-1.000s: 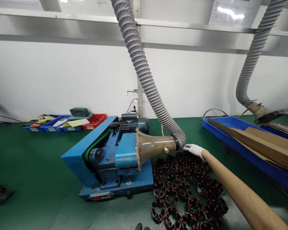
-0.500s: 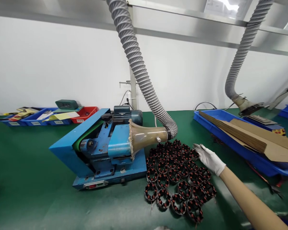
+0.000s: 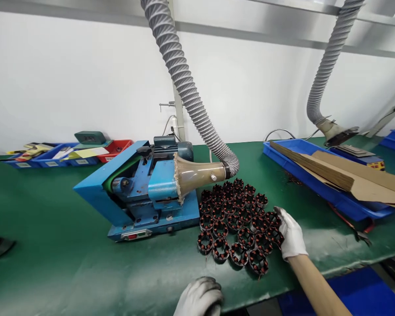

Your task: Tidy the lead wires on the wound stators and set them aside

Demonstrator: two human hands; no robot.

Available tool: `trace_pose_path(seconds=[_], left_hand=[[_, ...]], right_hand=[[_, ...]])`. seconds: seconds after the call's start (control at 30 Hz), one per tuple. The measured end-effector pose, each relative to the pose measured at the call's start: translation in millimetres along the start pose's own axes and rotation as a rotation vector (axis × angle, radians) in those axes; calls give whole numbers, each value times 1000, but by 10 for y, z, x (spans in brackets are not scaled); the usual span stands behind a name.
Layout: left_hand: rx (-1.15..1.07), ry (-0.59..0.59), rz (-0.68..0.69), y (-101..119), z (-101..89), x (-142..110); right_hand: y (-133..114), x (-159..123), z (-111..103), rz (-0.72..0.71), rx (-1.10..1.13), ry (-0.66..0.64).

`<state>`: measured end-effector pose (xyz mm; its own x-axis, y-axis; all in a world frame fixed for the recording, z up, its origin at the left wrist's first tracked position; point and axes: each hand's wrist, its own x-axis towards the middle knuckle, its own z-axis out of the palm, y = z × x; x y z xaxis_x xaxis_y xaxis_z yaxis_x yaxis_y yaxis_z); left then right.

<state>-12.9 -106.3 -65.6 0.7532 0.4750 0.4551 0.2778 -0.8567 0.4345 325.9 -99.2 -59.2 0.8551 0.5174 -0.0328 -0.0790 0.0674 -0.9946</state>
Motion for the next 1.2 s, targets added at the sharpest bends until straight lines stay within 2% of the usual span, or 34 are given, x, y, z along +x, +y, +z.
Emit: trace_pose_path(seconds=[0.1,0.2,0.23,0.3,0.37,0.43,0.5,0.6,0.73,0.8,0.87,0.93,1.07,1.13,1.2], left_hand=[[4,60,-156,69,-83,-17],[64,149,-318,137,-148,53],[116,147,-355,141,-176,109],[253,70,-413,113,-245,257],[371,-37,-472,47,-319,413],[430,-107,-504,-25,-383,515],[457,-133,-517,-69,-430,521],[448,-148,-625,-64,-454,332],[238,-157,-815,-35,-412,-100],[194,-93,-846,-58,-402,-245],[177,-40,-923,-109,-428,-275],[133,-79,-982,-172,-488,-201],[79,-190,-923,-266,-582,2],[100,-142,-897,-290,-568,23],[98,-93,-840,-298,-518,-9]], right_hand=[[-21,-131,151,-78,-7,88],[-251,-301,231,-204,-44,138],[-356,-384,259,-257,-55,149],[-575,-599,346,-348,-61,129],[-768,-856,479,-414,-72,9],[-900,-1108,627,-583,-228,-302],[-943,-1299,728,-778,-427,-500],[-803,-1396,692,-952,-725,-572],[-319,-1274,355,-1090,-1096,-553],[-82,-1205,194,-1162,-1166,-468],[79,-1162,115,-1191,-1171,-429],[161,-1135,134,-1202,-1141,-409],[189,-1071,329,-1186,-1078,-437],[166,-1045,405,-1157,-1066,-466],[120,-1066,440,-1131,-1035,-440]])
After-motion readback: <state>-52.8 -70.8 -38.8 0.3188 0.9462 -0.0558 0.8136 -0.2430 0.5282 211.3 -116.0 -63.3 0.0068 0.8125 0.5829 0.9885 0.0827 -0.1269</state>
